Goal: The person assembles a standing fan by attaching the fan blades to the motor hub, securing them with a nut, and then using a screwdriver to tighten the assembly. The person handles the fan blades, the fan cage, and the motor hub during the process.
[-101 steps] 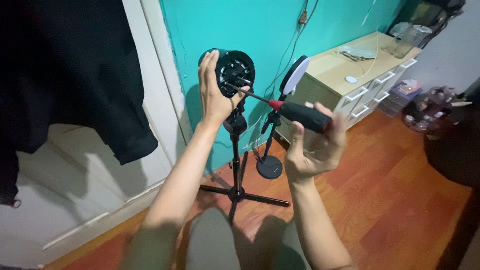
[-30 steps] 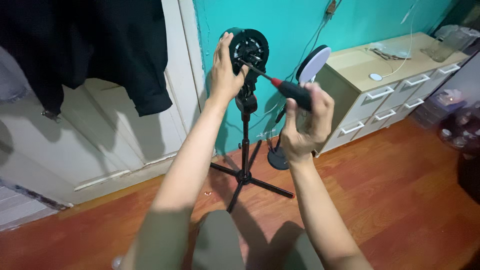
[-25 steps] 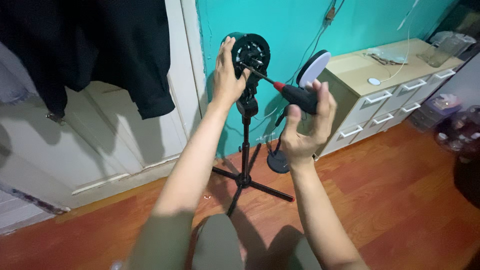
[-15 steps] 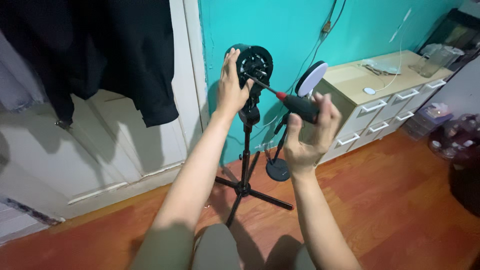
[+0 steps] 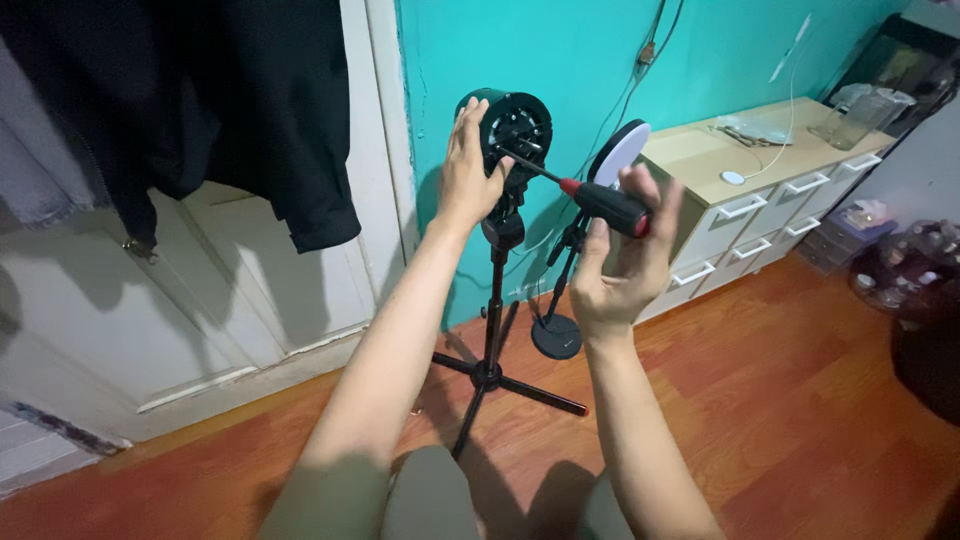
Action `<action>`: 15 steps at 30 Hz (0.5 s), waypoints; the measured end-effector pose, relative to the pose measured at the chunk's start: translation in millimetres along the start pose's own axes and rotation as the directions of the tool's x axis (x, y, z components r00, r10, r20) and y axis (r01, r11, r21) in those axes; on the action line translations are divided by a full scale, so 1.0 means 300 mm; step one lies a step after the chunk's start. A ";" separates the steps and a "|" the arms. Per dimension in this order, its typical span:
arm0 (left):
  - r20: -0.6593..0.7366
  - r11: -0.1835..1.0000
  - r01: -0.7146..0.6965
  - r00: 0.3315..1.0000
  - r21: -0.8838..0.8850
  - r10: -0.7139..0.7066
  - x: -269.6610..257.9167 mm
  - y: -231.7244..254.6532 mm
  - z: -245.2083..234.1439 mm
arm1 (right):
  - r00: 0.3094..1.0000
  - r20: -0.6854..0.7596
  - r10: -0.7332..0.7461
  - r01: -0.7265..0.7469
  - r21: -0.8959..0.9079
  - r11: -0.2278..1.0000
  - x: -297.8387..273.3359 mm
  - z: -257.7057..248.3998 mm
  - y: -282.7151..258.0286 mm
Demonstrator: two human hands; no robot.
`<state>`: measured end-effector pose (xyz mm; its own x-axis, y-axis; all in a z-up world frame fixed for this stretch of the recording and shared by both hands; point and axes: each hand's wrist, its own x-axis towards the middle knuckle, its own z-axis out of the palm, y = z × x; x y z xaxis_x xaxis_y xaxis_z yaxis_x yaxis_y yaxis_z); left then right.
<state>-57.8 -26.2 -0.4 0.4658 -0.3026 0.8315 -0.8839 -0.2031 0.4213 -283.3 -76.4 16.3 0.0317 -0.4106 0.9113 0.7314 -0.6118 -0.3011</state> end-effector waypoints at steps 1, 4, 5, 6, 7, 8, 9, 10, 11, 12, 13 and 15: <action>-0.002 1.000 -0.002 1.000 0.004 0.002 0.001 0.000 0.001 | 1.000 0.007 -0.031 0.031 -0.131 0.991 0.000 -0.002 0.001; -0.004 1.000 -0.011 1.000 0.005 0.011 0.002 0.001 0.009 | 0.996 0.011 -0.088 0.086 -0.382 0.920 -0.008 -0.011 0.009; -0.005 1.000 -0.019 1.000 0.000 0.019 0.000 0.001 0.010 | 0.996 -0.012 -0.091 0.080 -0.380 0.922 -0.013 -0.015 0.012; -0.004 1.000 -0.027 1.000 -0.004 0.027 -0.004 0.002 0.011 | 0.995 -0.036 -0.093 0.073 -0.378 0.923 -0.018 -0.018 0.014; -0.005 1.000 -0.031 1.000 -0.004 0.031 -0.007 0.003 0.011 | 0.997 -0.041 -0.058 0.044 -0.282 0.958 -0.022 -0.022 0.016; -0.009 0.999 -0.038 0.999 -0.007 0.038 -0.004 0.006 0.015 | 0.999 -0.044 -0.028 0.019 -0.182 0.983 -0.018 -0.027 0.021; -0.013 0.999 -0.045 0.999 -0.010 0.045 -0.001 0.010 0.020 | 0.999 -0.042 -0.027 0.018 -0.211 0.977 -0.011 -0.033 0.026; -0.019 0.999 -0.039 0.999 -0.003 0.039 0.005 0.013 0.023 | 0.999 -0.038 -0.027 0.017 -0.238 0.971 -0.004 -0.036 0.033; -0.025 0.999 -0.033 0.999 0.004 0.033 0.009 0.015 0.027 | 0.998 -0.028 -0.056 0.041 -0.386 0.921 0.004 -0.049 0.035; -0.030 1.000 -0.024 0.999 0.014 0.024 0.006 0.014 0.028 | 0.997 -0.013 -0.079 0.061 -0.520 0.852 0.006 -0.058 0.038; -0.039 0.999 -0.036 0.999 0.007 0.036 0.005 0.014 0.030 | 0.998 -0.031 -0.061 0.043 -0.405 0.913 0.008 -0.064 0.045; -0.046 0.998 -0.062 0.997 -0.005 0.062 -0.001 0.009 0.027 | 0.998 -0.069 -0.012 0.001 -0.154 0.988 0.000 -0.062 0.060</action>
